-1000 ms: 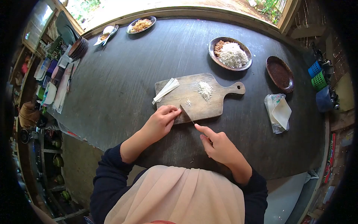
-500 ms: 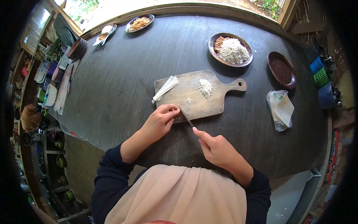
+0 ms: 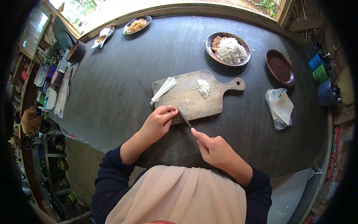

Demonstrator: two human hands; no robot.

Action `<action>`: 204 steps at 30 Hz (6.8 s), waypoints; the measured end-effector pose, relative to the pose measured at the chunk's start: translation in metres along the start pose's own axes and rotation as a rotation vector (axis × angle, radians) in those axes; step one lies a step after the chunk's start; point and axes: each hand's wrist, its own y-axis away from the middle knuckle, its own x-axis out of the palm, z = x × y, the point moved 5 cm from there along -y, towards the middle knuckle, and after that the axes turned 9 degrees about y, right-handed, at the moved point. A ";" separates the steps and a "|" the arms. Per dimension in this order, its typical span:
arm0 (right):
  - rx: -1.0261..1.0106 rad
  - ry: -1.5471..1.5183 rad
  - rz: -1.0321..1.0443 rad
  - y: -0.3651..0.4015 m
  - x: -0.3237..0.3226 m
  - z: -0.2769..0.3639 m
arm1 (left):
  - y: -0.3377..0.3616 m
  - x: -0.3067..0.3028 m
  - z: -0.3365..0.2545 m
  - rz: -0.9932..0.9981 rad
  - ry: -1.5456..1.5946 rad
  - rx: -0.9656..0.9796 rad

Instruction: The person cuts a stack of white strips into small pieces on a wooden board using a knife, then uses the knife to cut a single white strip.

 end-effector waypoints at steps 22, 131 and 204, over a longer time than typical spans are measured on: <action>0.040 -0.060 -0.011 0.001 -0.005 0.002 | -0.001 -0.001 -0.001 -0.006 0.011 -0.008; 0.029 0.044 0.083 0.003 -0.008 -0.005 | 0.001 0.000 0.002 0.011 -0.027 -0.014; 0.196 -0.178 0.196 -0.003 -0.008 -0.006 | 0.002 0.000 0.003 -0.003 -0.018 -0.007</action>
